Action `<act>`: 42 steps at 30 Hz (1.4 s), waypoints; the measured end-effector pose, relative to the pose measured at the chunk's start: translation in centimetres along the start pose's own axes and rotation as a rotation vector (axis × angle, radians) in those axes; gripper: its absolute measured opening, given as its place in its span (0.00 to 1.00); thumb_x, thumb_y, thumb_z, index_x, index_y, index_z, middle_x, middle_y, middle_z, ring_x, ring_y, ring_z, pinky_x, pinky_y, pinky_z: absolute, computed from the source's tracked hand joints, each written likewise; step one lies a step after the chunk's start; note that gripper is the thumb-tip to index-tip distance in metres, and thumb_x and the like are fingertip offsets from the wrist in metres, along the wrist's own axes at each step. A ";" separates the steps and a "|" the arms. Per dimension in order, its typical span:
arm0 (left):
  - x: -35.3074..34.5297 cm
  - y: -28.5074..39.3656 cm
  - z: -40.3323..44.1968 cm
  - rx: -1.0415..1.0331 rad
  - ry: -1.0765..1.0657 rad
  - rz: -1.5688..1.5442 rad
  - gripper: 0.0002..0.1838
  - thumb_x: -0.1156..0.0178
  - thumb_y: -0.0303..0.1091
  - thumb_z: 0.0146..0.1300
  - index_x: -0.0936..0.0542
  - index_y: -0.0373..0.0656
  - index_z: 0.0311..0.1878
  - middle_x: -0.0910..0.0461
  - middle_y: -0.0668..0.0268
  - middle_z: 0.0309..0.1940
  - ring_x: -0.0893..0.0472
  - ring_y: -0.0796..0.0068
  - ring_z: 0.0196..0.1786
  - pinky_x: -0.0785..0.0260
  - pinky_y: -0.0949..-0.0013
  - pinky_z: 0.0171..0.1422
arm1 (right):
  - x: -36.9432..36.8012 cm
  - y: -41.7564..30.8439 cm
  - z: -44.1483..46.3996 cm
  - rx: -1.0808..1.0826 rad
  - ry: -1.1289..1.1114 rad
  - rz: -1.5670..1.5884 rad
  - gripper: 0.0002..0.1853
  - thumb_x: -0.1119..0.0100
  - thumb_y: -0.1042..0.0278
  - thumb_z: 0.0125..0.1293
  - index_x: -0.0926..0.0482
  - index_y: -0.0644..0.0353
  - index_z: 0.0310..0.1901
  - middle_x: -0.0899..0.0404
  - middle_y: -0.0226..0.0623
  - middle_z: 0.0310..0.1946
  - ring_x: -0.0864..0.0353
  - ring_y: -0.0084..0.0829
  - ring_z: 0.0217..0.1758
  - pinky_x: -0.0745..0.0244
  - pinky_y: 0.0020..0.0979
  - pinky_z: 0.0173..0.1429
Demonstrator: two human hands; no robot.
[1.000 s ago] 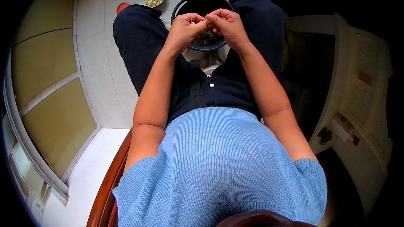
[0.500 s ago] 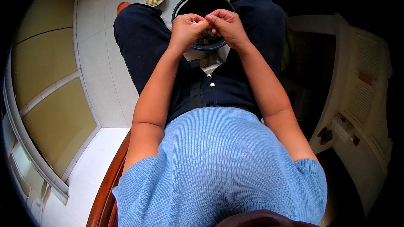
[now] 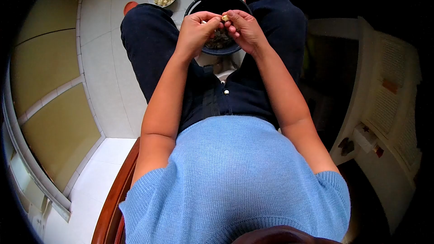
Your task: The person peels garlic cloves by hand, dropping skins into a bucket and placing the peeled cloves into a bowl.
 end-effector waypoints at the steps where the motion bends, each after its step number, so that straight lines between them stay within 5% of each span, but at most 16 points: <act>1: 0.0 0.2 -0.1 0.001 0.001 0.016 0.10 0.40 0.32 0.59 0.19 0.36 0.39 0.21 0.70 0.27 0.29 0.88 0.25 0.39 0.83 0.27 | 0.0 0.0 0.0 0.003 -0.004 0.008 0.09 0.44 0.65 0.64 0.23 0.62 0.37 0.23 0.29 0.25 0.29 0.13 0.21 0.37 0.11 0.20; 8: 0.1 0.1 0.0 -0.037 0.015 0.127 0.10 0.38 0.33 0.58 0.19 0.37 0.38 0.21 0.71 0.27 0.29 0.88 0.24 0.39 0.83 0.27 | 0.0 -0.3 0.0 0.046 0.018 -0.082 0.08 0.43 0.66 0.63 0.22 0.61 0.36 0.23 0.28 0.25 0.29 0.13 0.21 0.37 0.11 0.21; 17: 0.1 -1.4 0.3 0.167 -0.166 0.013 0.06 0.40 0.33 0.58 0.22 0.41 0.35 0.23 0.72 0.26 0.30 0.89 0.25 0.41 0.84 0.27 | -0.2 -0.7 -0.3 0.087 -0.016 -0.394 0.06 0.42 0.67 0.62 0.21 0.59 0.35 0.23 0.26 0.24 0.30 0.12 0.22 0.37 0.12 0.25; 29: 0.0 -1.6 0.6 0.028 -0.005 0.164 0.05 0.39 0.31 0.56 0.24 0.41 0.30 0.26 0.73 0.21 0.33 0.89 0.21 0.44 0.84 0.23 | -0.1 -0.2 -0.3 0.060 -0.045 -0.356 0.07 0.42 0.65 0.62 0.22 0.59 0.35 0.23 0.26 0.25 0.29 0.12 0.22 0.37 0.13 0.23; 34: -0.1 -0.4 0.3 0.059 0.006 -0.092 0.07 0.42 0.33 0.59 0.22 0.40 0.33 0.26 0.75 0.23 0.34 0.90 0.21 0.45 0.85 0.23 | -0.4 0.0 0.0 -0.041 -0.123 0.161 0.09 0.45 0.68 0.63 0.24 0.64 0.41 0.22 0.35 0.30 0.26 0.18 0.24 0.30 0.16 0.26; 42: 0.2 0.3 0.4 -0.033 0.031 -0.101 0.05 0.42 0.31 0.58 0.21 0.41 0.34 0.25 0.75 0.23 0.34 0.91 0.20 0.45 0.85 0.23 | -0.8 -0.4 -0.2 0.002 -0.175 0.227 0.09 0.46 0.74 0.63 0.25 0.65 0.43 0.21 0.39 0.35 0.22 0.22 0.31 0.26 0.18 0.33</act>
Point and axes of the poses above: each hand's wrist, its own z-axis towards the middle knuckle, its own x-axis out of the back of the hand, y = z × x, the point moved 6 cm from there along z, towards the middle knuckle
